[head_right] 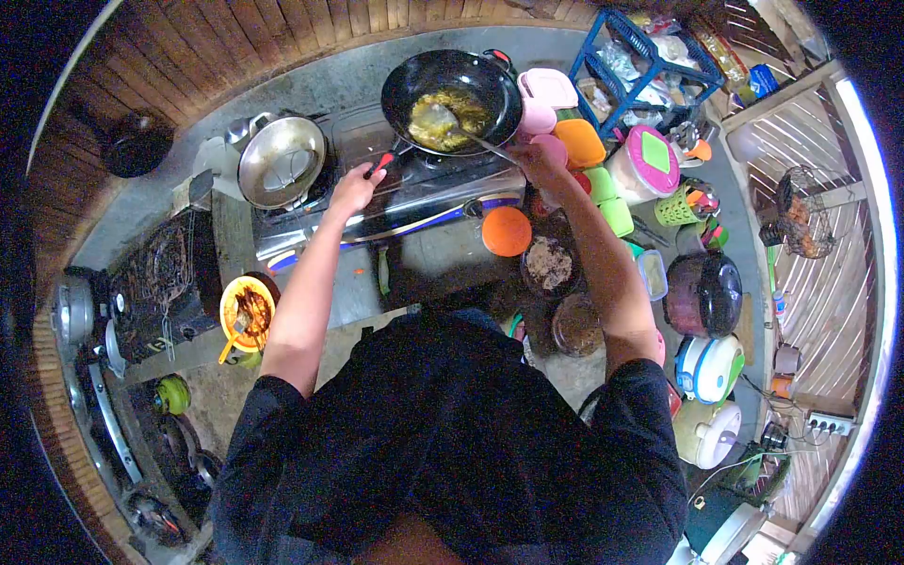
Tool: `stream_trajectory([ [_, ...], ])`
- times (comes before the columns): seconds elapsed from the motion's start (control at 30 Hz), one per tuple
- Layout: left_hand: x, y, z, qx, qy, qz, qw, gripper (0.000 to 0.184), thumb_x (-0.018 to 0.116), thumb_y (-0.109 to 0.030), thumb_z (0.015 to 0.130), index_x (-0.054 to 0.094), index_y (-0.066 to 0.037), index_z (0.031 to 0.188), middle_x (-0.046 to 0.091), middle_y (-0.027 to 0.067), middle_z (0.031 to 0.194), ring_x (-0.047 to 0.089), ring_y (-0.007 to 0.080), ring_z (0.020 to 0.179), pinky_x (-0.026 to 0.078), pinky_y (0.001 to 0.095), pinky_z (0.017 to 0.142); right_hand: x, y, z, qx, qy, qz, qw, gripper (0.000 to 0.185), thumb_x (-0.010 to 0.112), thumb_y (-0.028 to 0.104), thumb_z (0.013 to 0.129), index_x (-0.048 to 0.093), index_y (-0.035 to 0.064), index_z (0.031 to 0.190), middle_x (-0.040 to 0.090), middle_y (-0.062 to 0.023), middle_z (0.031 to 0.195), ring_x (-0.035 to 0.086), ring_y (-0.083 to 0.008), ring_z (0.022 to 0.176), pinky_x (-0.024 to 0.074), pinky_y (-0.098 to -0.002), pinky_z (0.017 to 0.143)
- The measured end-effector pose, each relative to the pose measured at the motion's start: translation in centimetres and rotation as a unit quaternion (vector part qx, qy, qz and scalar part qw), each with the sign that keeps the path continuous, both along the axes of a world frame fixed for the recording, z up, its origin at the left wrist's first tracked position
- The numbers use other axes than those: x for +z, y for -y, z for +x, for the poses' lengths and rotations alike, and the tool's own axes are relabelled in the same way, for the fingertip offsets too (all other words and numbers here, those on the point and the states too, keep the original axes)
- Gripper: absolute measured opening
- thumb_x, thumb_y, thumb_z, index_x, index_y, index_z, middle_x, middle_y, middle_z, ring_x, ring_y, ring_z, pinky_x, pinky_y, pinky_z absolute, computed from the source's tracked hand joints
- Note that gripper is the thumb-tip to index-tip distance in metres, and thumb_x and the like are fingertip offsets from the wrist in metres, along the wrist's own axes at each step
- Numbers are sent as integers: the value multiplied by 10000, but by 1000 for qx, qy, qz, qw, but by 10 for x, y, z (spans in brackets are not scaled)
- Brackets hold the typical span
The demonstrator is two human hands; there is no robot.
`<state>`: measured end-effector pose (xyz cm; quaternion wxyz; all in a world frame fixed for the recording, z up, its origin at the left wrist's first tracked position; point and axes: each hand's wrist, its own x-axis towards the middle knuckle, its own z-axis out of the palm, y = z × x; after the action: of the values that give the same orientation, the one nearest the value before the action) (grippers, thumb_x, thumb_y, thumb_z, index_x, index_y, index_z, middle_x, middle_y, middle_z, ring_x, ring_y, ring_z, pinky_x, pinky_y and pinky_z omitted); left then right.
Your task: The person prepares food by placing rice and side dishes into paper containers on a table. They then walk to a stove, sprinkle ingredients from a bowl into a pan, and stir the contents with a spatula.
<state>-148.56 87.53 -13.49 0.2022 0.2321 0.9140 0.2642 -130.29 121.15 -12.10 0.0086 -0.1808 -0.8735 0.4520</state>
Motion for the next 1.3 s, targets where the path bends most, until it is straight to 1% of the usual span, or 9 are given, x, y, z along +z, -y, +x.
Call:
stream_trajectory([
  [0.13,1,-3,3,4,5,-11,1000,650,464,-561,877,480,-72,1305,513,197,1282,482,338,1201,378,395,1007,9,-10,-4,4,-49,131,990,251,519,166,921,630,15,1089,560,-11,673,517,-118,605,397,-274,536],
  [0.3,-12,-8,7,28,-33,-8,999,573,483,-530,877,505,-135,1291,542,156,1261,516,340,1159,390,432,992,32,-13,-5,-96,-7,348,932,212,491,230,873,633,142,1005,651,-199,837,632,-394,801,494,-500,661],
  [0.43,-7,-10,16,47,-17,-5,999,583,490,-541,867,514,-134,1284,557,162,1236,518,340,1156,385,438,993,2,-33,-16,-116,-36,391,912,219,473,193,859,622,143,1011,644,-213,813,631,-400,775,499,-518,651],
  [0.57,0,-13,23,62,24,-5,998,661,489,-570,862,503,-63,1286,526,218,1257,485,340,1196,380,388,999,1,-37,-33,105,75,406,905,273,516,150,857,622,75,1098,649,-216,885,632,-367,847,502,-461,731],
  [0.67,6,-15,27,67,31,-10,997,681,495,-583,853,498,-60,1290,547,215,1231,502,327,1181,386,385,992,-3,-32,-35,85,-19,182,979,299,565,207,878,624,26,1109,658,-184,985,641,-263,927,479,-329,817],
  [0.97,6,-22,46,101,-7,-21,995,583,503,-530,860,532,-111,1264,583,216,1168,556,360,1091,431,410,946,22,-62,-19,64,-113,194,972,299,548,129,877,593,37,1158,654,-190,980,648,-287,890,489,-354,787],
  [1.07,3,-25,53,124,-14,-54,991,579,509,-531,856,538,-118,1262,584,204,1177,551,354,1104,427,411,953,34,-64,-21,5,-101,292,951,310,540,126,855,605,112,1158,619,-250,885,608,-414,787,493,-454,678],
  [1.23,4,-27,58,133,-15,-39,990,589,507,-544,854,531,-133,1275,576,189,1197,538,340,1130,423,411,961,12,-66,-43,59,-105,322,939,298,549,140,856,615,81,1141,624,-256,885,624,-397,787,494,-444,681],
  [1.3,3,-26,58,132,-14,-40,990,602,512,-551,849,531,-125,1275,576,196,1193,540,337,1129,424,407,960,-5,-62,-53,96,-117,212,966,302,556,161,869,609,29,1135,645,-237,914,650,-338,817,497,-398,737],
])
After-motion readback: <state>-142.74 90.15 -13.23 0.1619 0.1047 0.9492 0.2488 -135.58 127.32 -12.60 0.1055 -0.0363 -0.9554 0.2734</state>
